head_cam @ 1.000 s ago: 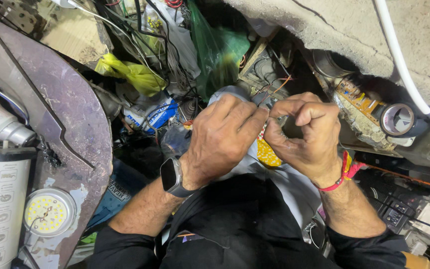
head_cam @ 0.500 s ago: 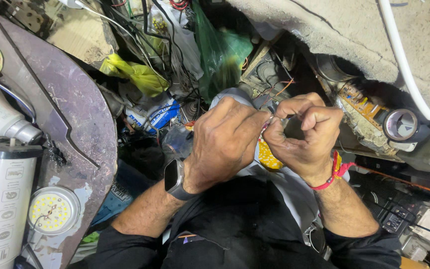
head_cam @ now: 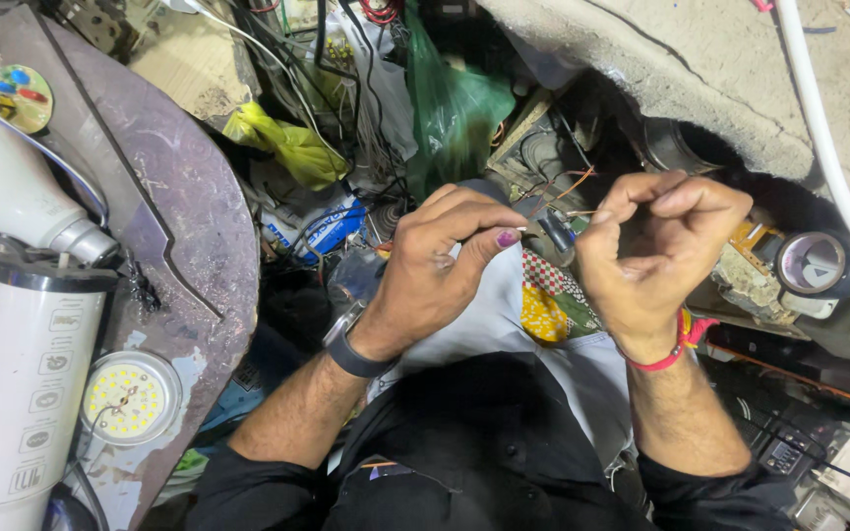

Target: The person solders exposed wire ends using a soldering iron, then wraps the connections with black electrical tape. They handle a white cable and a black cable, applying solder to the exposed copper strands and securing the joint with tape.

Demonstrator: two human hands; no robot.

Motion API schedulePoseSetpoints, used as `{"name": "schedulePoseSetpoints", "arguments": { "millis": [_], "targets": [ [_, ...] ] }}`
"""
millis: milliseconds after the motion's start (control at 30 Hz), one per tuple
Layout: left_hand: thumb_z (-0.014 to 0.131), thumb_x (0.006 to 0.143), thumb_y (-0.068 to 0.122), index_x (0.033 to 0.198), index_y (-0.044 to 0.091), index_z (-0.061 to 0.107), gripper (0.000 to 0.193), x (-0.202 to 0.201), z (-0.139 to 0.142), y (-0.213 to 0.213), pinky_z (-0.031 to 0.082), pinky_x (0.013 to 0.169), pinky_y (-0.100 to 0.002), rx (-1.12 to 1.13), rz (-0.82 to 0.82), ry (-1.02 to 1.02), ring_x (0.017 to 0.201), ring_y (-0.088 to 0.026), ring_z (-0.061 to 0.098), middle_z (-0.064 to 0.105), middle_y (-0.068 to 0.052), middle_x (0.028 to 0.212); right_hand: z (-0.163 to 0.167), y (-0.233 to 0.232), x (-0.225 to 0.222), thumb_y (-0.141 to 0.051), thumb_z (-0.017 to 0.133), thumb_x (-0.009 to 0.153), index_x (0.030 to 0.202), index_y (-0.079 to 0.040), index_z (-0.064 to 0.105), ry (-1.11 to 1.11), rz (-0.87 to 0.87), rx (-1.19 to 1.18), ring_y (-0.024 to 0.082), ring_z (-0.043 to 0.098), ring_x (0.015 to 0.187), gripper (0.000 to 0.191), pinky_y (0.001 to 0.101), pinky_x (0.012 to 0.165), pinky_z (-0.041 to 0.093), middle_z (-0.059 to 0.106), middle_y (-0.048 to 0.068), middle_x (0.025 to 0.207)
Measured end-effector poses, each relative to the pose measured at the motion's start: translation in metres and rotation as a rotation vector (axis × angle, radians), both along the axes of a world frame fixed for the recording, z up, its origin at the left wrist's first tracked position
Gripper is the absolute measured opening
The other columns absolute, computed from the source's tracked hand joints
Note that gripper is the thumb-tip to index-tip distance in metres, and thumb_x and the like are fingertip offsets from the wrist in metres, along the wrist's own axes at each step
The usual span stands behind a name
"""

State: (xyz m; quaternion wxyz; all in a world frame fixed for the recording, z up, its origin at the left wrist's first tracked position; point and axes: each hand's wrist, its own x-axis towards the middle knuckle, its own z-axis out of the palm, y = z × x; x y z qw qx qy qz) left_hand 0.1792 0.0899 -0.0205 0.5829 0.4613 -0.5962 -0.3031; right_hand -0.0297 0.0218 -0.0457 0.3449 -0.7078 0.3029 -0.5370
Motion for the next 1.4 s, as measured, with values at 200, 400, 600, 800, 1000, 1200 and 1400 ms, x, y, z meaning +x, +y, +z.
{"name": "schedulePoseSetpoints", "arguments": {
  "millis": [200,400,600,800,1000,1200,1400],
  "targets": [
    [0.071,0.1,0.01,0.11,0.003,0.074,0.013,0.003,-0.007,0.004,0.056,0.09,-0.033,0.037,0.023,0.057,0.1,-0.022,0.071,0.074,-0.01,0.104,-0.002,-0.012,0.027,0.009,0.068,0.101,0.114,-0.001,0.056,0.446,-0.001,-0.021,0.017,0.061,0.088,0.02,0.0266,0.08,0.051,0.063,0.008,0.1],
    [0.071,0.101,0.01,0.113,0.003,0.073,0.014,0.005,-0.006,0.003,0.057,0.091,-0.034,0.022,0.026,0.062,0.102,-0.022,0.072,0.075,-0.009,0.108,0.01,-0.004,0.039,0.009,0.073,0.094,0.12,0.0,0.063,0.387,0.097,0.014,0.014,0.063,0.091,0.029,0.027,0.083,0.053,0.067,0.012,0.108],
    [0.075,0.096,0.005,0.11,0.004,0.074,0.014,0.001,-0.002,0.0,0.054,0.085,-0.037,-0.094,0.114,-0.165,0.095,-0.026,0.068,0.073,-0.008,0.104,0.017,0.008,0.02,0.015,0.071,0.1,0.127,-0.002,0.04,0.013,0.265,0.17,0.014,0.065,0.094,0.044,0.0274,0.09,0.055,0.065,0.012,0.105],
    [0.077,0.091,0.001,0.107,0.003,0.073,0.016,-0.001,0.004,0.0,0.053,0.08,-0.037,-0.127,0.129,-0.268,0.092,-0.027,0.066,0.072,-0.009,0.101,0.022,0.008,0.019,0.019,0.072,0.095,0.12,-0.008,0.03,0.091,0.224,0.048,0.016,0.068,0.091,0.056,0.0291,0.088,0.058,0.062,0.015,0.101],
    [0.075,0.087,-0.004,0.108,0.004,0.072,0.023,0.001,0.006,0.001,0.054,0.08,-0.038,-0.146,0.095,-0.33,0.095,-0.028,0.065,0.071,-0.008,0.102,0.031,0.006,0.018,0.014,0.076,0.092,0.109,-0.006,0.026,0.355,0.121,-0.143,0.015,0.067,0.081,0.056,0.0264,0.076,0.056,0.065,0.012,0.097],
    [0.07,0.081,-0.009,0.108,0.004,0.072,0.03,0.003,0.008,0.001,0.055,0.08,-0.038,-0.173,0.089,-0.427,0.096,-0.028,0.065,0.07,-0.008,0.103,0.034,0.003,0.021,0.013,0.077,0.087,0.105,-0.005,0.027,0.461,0.112,-0.261,0.019,0.065,0.079,0.056,0.0283,0.073,0.052,0.064,0.01,0.091],
    [0.077,0.092,0.004,0.104,0.004,0.073,0.013,-0.001,0.013,0.004,0.052,0.074,-0.038,-0.108,0.12,-0.385,0.088,-0.028,0.064,0.068,-0.008,0.093,0.027,-0.001,0.028,0.012,0.073,0.085,0.103,-0.006,0.027,0.471,0.069,-0.385,0.024,0.061,0.077,0.052,0.0318,0.069,0.049,0.064,0.011,0.089]
  ]
}}
